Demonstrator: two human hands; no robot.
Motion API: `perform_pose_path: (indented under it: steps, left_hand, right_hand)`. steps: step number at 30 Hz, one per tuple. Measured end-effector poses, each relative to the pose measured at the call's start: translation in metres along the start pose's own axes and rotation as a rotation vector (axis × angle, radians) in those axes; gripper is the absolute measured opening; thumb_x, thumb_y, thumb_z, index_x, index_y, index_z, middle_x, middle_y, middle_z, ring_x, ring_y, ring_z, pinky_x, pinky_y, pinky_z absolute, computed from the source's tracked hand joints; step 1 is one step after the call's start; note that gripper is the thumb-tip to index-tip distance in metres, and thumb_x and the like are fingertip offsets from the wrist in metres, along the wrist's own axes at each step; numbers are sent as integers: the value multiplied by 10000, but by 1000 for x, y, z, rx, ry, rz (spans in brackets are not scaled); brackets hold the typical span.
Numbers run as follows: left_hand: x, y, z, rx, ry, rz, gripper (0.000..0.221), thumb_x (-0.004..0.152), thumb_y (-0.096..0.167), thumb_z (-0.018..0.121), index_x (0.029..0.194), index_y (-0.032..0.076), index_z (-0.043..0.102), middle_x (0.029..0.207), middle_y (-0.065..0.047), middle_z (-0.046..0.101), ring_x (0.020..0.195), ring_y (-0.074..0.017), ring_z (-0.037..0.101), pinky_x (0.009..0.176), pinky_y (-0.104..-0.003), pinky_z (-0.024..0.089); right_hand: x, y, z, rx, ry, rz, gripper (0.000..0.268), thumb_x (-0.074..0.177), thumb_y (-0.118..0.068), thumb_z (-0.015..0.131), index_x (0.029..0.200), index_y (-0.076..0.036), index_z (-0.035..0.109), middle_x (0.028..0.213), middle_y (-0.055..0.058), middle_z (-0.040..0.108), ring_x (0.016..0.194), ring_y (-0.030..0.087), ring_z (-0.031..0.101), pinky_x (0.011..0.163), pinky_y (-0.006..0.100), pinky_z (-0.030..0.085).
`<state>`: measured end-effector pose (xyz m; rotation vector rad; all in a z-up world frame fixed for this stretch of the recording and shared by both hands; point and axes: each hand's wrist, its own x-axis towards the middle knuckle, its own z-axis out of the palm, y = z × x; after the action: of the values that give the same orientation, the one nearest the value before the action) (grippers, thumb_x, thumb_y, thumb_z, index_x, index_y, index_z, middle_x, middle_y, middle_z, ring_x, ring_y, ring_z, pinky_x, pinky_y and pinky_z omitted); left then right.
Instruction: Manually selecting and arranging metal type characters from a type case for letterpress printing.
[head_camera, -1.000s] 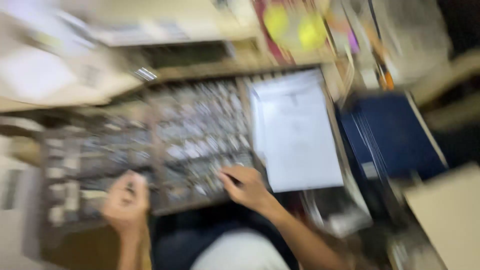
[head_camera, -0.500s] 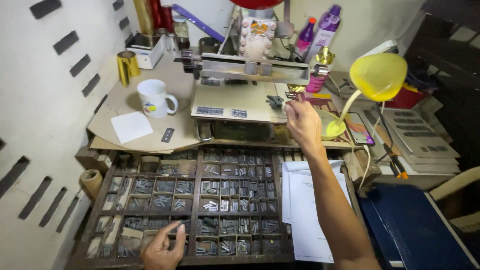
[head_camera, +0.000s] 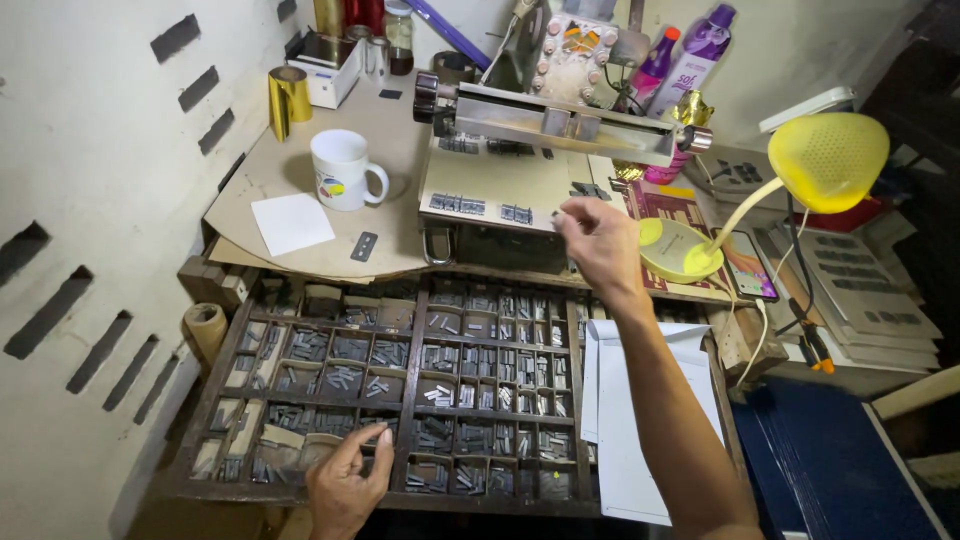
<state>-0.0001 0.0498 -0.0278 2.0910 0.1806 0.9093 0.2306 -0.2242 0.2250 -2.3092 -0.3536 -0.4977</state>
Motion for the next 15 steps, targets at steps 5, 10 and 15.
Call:
perform_pose_path:
  steps: [5, 10, 15]
  left_hand:
    - [0, 1, -2, -8, -6, -26, 137, 859, 294, 756, 939, 202, 820, 516, 42, 294, 461, -93, 269, 465, -282, 297]
    - [0, 1, 0, 5, -4, -2, 139, 861, 306, 749, 945, 220, 820, 506, 47, 279, 453, -89, 265, 460, -277, 310]
    - [-3, -3, 2, -5, -40, -72, 175, 865, 343, 744, 951, 222, 837, 506, 38, 290, 469, -98, 270, 465, -297, 309]
  right_hand:
    - [4, -7, 21, -144, 29, -3, 155, 971, -193, 657, 1031, -114, 775, 1003, 43, 798, 774, 142, 710, 722, 310, 611]
    - [10, 2, 37, -77, 53, 12, 68, 969, -123, 680, 972, -106, 746, 914, 65, 769, 758, 147, 712, 627, 252, 624]
    - [8, -3, 35, -15, 32, 71, 172, 1016, -179, 617, 940, -124, 761, 757, 0, 704, 543, 66, 498, 417, 210, 393]
